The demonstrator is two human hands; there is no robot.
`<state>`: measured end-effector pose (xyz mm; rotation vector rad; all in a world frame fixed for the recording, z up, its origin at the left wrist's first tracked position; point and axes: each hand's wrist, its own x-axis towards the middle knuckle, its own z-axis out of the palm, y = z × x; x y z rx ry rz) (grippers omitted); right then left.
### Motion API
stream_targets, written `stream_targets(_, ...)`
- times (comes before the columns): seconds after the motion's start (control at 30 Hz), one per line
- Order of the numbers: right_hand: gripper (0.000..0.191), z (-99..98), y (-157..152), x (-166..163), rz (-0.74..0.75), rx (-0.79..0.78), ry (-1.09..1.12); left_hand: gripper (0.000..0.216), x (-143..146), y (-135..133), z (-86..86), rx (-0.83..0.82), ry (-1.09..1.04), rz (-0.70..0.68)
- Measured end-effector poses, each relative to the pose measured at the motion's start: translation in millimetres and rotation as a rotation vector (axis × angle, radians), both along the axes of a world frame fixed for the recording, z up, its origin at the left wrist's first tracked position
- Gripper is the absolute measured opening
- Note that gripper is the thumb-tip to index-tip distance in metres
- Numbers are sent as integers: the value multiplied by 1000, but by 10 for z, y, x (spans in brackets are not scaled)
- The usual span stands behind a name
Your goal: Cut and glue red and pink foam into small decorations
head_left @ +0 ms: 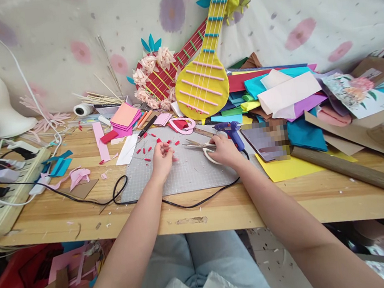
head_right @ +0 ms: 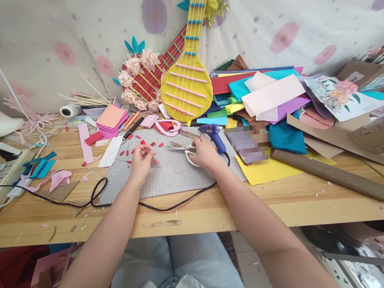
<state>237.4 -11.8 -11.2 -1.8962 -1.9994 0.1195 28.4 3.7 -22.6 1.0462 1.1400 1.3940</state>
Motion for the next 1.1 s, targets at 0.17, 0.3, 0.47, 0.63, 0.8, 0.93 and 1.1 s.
stream_targets(0.17, 28, -50, 14, -14, -44, 2, 43, 18, -16, -13, -38, 45, 139, -62)
stream_targets(0.3, 31, -33, -32, -108, -141, 30, 42, 16, -5, -39, -35, 109, 249, -88)
stream_targets(0.47, 27, 22, -77, -197, -142, 12, 44, 24, 37, -61, -47, 158, 283, -104)
stream_targets(0.63, 24, 14, -56, -183, -161, 7, 60, 27, 58, -67, -36, 147, 248, -95)
stream_targets(0.8, 24, 52, -37, -175, -109, 51, 135, 17, 58, -58, -29, 54, 253, -177)
stream_targets(0.93, 36, 123, -77, -260, 212, 229, 146, 17, 53, -123, 39, 107, 335, -231)
stream_targets(1.1, 24, 101, -91, -356, 379, 155, 6, 22, 79, -180, 101, 135, 450, -257)
